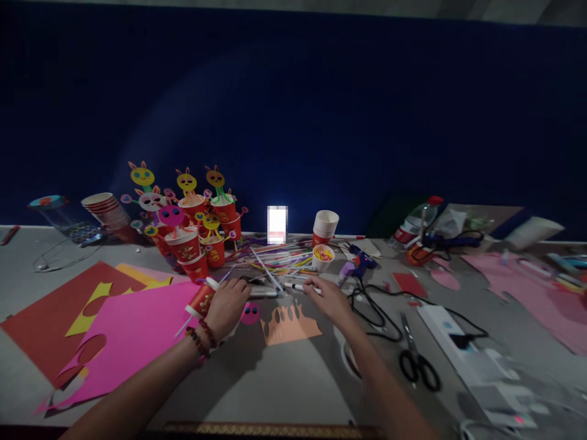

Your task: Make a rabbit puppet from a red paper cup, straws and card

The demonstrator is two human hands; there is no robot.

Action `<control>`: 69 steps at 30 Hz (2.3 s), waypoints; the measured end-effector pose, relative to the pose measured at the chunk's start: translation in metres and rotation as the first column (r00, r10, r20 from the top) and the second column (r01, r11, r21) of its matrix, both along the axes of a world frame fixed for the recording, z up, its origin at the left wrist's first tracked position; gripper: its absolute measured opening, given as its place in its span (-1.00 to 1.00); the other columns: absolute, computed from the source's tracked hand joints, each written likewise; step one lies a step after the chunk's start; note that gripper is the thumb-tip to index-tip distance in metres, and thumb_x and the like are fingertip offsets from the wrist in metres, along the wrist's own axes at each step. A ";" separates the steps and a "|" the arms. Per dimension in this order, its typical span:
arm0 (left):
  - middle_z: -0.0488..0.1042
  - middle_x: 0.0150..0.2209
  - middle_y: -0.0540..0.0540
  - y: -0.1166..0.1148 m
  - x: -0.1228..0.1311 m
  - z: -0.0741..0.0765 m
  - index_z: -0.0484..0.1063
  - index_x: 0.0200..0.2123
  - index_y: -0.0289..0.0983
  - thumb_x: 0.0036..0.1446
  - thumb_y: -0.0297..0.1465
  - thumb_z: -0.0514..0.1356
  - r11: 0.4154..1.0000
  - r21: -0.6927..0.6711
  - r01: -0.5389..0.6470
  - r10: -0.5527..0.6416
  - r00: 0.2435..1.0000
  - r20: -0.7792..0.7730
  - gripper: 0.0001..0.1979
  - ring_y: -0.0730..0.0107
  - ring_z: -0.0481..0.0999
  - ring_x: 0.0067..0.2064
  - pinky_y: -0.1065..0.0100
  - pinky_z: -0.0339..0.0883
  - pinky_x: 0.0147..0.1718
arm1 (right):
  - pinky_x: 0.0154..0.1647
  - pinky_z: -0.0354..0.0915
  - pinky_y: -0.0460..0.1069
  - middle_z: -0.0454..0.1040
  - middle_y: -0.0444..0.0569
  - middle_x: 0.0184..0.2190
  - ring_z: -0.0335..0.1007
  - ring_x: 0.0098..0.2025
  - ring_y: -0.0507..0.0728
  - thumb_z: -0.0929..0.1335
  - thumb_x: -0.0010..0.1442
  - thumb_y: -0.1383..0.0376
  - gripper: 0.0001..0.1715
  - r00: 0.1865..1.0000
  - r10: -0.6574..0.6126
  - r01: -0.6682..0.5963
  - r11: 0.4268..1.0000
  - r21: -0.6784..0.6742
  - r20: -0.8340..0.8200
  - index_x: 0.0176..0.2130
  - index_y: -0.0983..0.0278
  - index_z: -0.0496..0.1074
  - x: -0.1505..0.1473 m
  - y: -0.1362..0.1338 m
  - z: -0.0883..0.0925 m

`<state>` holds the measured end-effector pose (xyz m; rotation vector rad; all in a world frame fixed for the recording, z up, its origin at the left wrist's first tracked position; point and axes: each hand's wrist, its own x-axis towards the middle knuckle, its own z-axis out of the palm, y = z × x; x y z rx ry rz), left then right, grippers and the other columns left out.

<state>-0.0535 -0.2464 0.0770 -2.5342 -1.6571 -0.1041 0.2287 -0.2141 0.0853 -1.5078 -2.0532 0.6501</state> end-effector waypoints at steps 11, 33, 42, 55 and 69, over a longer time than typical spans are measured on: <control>0.51 -0.15 -0.23 0.020 0.024 -0.006 0.49 -0.19 -0.30 0.24 -0.53 0.07 1.000 -0.013 -0.002 0.002 1.000 0.025 -0.80 0.14 0.42 -0.08 0.15 0.19 -0.13 | -0.18 0.32 0.04 0.56 0.00 -0.14 0.47 -0.11 0.22 0.21 0.29 0.13 -0.69 0.992 -0.054 0.042 0.993 0.110 0.110 -0.15 0.17 0.45 -0.005 0.003 -0.005; 0.49 -0.11 -0.20 0.026 0.028 -0.011 0.45 -0.12 -0.28 0.26 -0.50 0.06 0.999 0.023 0.042 -0.043 0.998 0.045 -0.80 0.14 0.40 -0.05 0.15 0.20 -0.13 | -0.06 0.26 0.05 0.53 0.15 -0.17 0.39 -0.03 0.25 0.29 0.29 0.36 -0.81 0.789 0.068 -0.203 0.967 0.155 0.611 -0.20 0.30 0.51 -0.074 0.082 0.009; 0.50 -0.17 -0.20 0.023 0.018 -0.017 0.48 -0.21 -0.31 0.24 -0.52 0.08 0.999 0.032 0.016 -0.018 0.998 0.058 -0.83 0.14 0.43 -0.08 0.16 0.24 -0.15 | -0.01 0.33 0.14 0.49 0.06 -0.07 0.41 -0.02 0.20 0.34 0.30 0.25 -0.77 0.699 0.127 -0.256 0.963 0.080 0.704 -0.11 0.35 0.46 -0.085 0.103 0.001; 0.36 0.12 -0.30 0.009 0.010 0.013 0.27 0.14 -0.29 0.28 -0.39 0.06 0.932 0.362 -0.012 -0.114 0.940 0.323 -0.63 0.02 0.28 0.17 0.00 0.19 0.09 | -0.15 0.25 -0.07 0.56 -0.01 -0.11 0.46 -0.10 0.14 0.19 0.38 0.27 -0.68 0.838 0.313 -0.429 0.884 0.185 0.446 0.02 0.20 0.44 -0.087 0.049 0.049; 0.58 -0.35 -0.15 -0.035 0.011 0.023 0.47 -0.24 -0.29 0.33 -0.24 0.01 0.953 -0.242 0.180 -0.069 0.911 0.405 -0.69 0.27 0.53 -0.35 0.38 0.21 -0.42 | -0.61 0.06 -0.13 0.30 -0.22 -0.61 0.16 -0.61 -0.02 0.42 0.11 -0.01 -0.61 0.729 0.104 -0.384 0.881 -0.278 -0.677 -0.38 0.25 0.38 -0.078 -0.036 0.030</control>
